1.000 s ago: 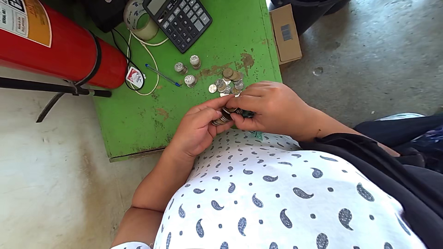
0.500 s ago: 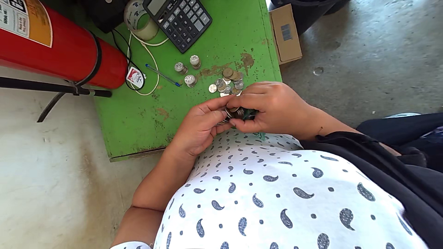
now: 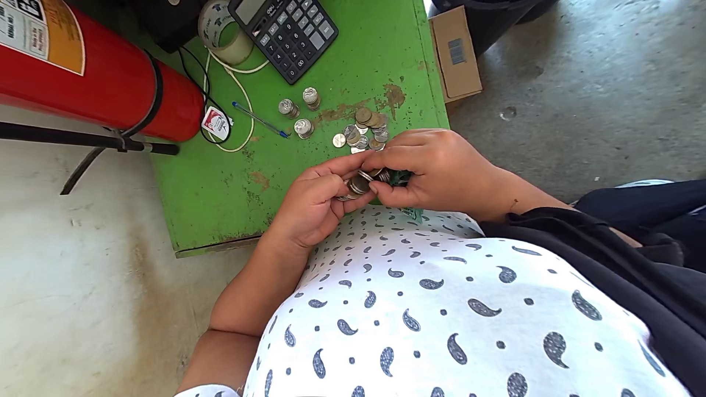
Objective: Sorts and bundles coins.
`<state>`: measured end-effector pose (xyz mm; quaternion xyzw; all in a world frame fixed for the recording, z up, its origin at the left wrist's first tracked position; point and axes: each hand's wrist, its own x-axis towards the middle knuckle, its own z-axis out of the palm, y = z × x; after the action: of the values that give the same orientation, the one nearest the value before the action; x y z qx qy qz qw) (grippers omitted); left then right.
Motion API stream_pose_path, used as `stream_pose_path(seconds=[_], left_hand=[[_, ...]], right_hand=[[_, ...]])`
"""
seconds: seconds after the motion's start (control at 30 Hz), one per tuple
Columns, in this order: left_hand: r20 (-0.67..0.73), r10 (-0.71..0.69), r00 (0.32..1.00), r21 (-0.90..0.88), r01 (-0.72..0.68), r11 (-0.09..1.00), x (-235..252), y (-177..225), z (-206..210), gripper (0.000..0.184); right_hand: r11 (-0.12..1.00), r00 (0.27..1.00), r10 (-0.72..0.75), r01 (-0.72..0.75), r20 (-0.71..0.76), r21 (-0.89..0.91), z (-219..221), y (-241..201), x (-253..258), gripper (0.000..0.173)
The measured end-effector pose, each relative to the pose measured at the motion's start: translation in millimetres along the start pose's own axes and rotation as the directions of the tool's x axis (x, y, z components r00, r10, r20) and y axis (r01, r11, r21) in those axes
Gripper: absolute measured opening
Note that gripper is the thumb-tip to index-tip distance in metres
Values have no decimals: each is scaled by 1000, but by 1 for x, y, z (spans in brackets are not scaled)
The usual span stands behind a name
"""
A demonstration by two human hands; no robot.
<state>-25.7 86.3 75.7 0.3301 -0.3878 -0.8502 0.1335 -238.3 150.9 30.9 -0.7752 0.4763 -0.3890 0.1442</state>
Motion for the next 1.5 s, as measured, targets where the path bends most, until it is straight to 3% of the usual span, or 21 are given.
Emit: stream_pose_path(seconds=[0.27,0.63,0.9,1.03,1.13,1.23,1.37,1.43,1.5], left_hand=[[39,4,999,-26,-3,1000,1,0,-1,47],[39,-15,999,-25,16,1000,3,2,1,64],[-7,-69,998,-153,67,986,15,-15,-5,51],[-91,-104,990,-263,77,962,23,-26,-8,35],[-157,-85,984,-258,43,965,24,-24,-15,32],[-150,-62,987,-189,33,981,24,-22,-30,29],[-195,-76,978,-11,75,997,27,-17,-46,36],[-247,-61,967,182,108,977,30,-9,-50,25],[-254,-36,967,498,162,852,31,4,-53,22]], right_hand=[[999,1000,3,-3,-12,-39,4,0,0,36],[998,999,29,-30,-28,-58,7,1,-1,35],[992,1000,-23,21,-13,-121,9,-4,3,45],[1000,1000,11,-11,-3,22,8,2,1,47],[986,992,89,-74,-92,150,5,18,-2,42],[957,939,255,-210,-232,202,6,46,-6,33],[848,772,527,-446,-356,287,25,84,-9,25],[848,754,530,-454,-389,275,35,93,-7,25],[863,762,506,-445,-404,240,39,93,-4,25]])
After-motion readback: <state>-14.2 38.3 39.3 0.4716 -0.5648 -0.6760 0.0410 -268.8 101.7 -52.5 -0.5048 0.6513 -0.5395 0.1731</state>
